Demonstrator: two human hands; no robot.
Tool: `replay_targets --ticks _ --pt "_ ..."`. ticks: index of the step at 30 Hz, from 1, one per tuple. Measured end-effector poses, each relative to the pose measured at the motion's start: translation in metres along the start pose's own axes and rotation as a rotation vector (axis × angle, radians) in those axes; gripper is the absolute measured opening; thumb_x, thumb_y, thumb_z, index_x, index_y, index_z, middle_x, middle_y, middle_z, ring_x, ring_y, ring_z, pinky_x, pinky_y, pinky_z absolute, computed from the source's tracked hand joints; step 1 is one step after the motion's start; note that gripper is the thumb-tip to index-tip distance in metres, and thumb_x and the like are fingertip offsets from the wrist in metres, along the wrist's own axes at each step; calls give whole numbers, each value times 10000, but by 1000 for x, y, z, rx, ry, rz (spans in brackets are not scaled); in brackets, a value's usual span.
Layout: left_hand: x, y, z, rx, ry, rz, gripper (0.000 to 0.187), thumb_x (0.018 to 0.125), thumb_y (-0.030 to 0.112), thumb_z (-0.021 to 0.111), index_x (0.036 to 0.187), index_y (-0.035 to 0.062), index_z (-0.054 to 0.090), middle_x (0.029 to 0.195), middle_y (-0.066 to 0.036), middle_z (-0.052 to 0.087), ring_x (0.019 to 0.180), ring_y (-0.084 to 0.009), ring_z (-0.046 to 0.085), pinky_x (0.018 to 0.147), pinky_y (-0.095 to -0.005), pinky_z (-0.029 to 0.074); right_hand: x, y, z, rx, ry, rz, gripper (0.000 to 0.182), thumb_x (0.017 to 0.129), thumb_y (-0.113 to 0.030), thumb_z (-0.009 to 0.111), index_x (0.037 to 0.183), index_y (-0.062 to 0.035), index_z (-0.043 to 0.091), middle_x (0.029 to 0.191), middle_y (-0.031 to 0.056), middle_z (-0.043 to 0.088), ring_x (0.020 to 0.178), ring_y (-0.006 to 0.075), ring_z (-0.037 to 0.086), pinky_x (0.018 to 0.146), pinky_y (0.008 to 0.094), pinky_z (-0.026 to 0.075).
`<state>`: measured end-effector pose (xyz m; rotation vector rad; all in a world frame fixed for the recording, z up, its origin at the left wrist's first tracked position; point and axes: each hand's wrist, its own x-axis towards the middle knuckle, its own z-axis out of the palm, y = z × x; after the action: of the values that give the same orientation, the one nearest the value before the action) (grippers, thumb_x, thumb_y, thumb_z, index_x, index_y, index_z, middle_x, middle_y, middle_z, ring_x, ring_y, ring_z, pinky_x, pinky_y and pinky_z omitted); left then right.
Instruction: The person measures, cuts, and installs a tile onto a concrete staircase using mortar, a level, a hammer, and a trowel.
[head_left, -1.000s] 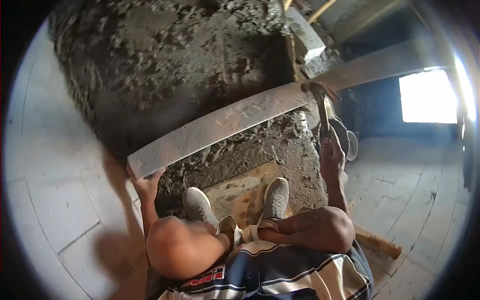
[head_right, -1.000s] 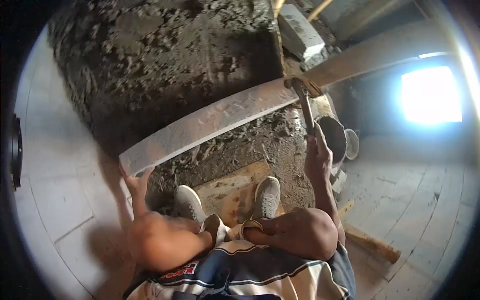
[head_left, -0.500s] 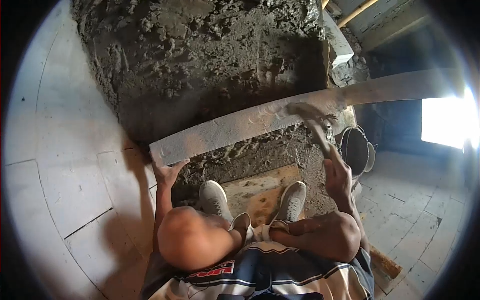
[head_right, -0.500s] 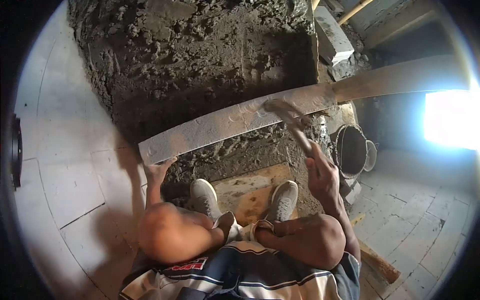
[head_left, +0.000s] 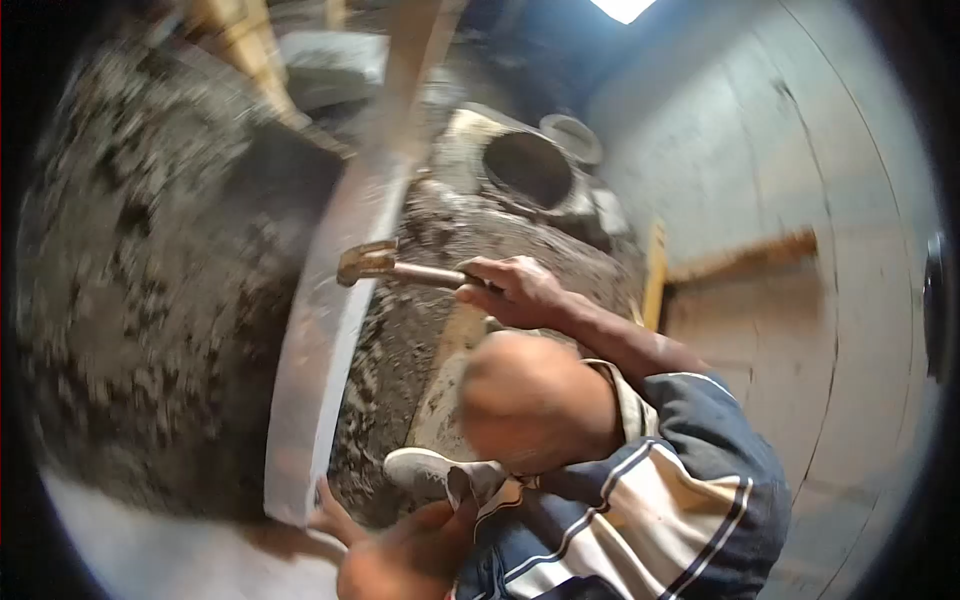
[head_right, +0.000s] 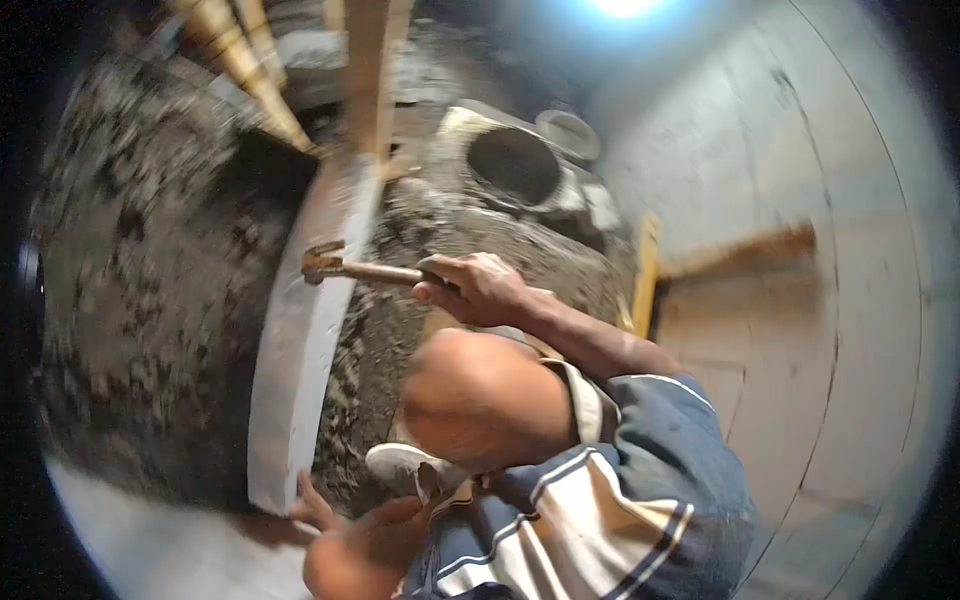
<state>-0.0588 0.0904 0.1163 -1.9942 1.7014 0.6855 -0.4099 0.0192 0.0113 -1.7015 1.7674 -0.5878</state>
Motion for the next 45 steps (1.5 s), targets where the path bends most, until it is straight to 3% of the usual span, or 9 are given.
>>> replay_targets --ticks 5,11,18,21,24,26,36,40,45 --pt "48 36 17 10 -22 365 728 918 448 695 1546 272 370 1437 -122 550 1285 -231 549 1175 -400 355 -100 41 16 20 94 509 433 937 -502 656 980 -72 635 767 217 650 800 433 655 716 523 495" --pt "67 45 44 -108 -47 491 747 921 467 686 1545 223 356 1443 -148 531 1288 -248 540 1160 -415 362 -211 98 70 200 161 666 481 964 -471 616 939 8 651 871 255 653 862 418 643 745 484 474" --pt "51 10 61 -456 154 138 775 924 490 675 1544 166 340 1450 -178 508 1292 -269 530 1142 -431 371 -245 112 54 -11 -42 771 335 998 -323 546 974 -16 679 880 225 684 825 384 667 753 469 509" --pt "37 3 71 -650 324 -78 790 926 499 670 1544 142 333 1454 -191 498 1294 -278 525 1135 -439 374 -280 182 43 -132 545 683 275 987 -272 601 963 -19 706 790 107 685 714 186 631 673 371 495" --pt "37 4 73 -787 427 -138 805 927 509 666 1543 117 326 1457 -204 488 1295 -286 521 1127 -446 378 -338 263 35 -68 759 1109 379 925 -348 661 983 27 653 859 165 692 798 266 655 720 403 514" --pt "40 8 73 -870 473 -137 816 928 515 662 1543 101 322 1459 -213 481 1296 -292 518 1122 -451 381 -370 287 46 -52 476 1401 384 845 -335 688 967 25 633 931 196 684 841 314 646 760 453 521" --pt "49 11 67 -1253 724 -168 878 933 547 647 1542 19 298 1470 -256 449 1302 -322 503 1097 -475 393 -436 363 82 -100 273 1211 544 807 -215 771 1201 54 511 1178 268 638 1079 369 643 940 453 515" --pt "56 -4 47 -1391 822 -163 906 935 560 640 1542 -13 289 1474 -274 436 1304 -333 497 1087 -484 398 -344 219 -8 -218 393 1310 576 820 -194 733 1270 38 459 1203 277 590 1121 388 595 985 468 477" --pt "141 -201 212 -1264 948 82 848 938 537 633 1511 -19 348 1462 -223 465 1319 -317 478 1116 -447 363 -307 177 -81 -256 829 658 612 844 -129 638 1390 0 393 1200 195 536 1107 333 549 990 434 451"
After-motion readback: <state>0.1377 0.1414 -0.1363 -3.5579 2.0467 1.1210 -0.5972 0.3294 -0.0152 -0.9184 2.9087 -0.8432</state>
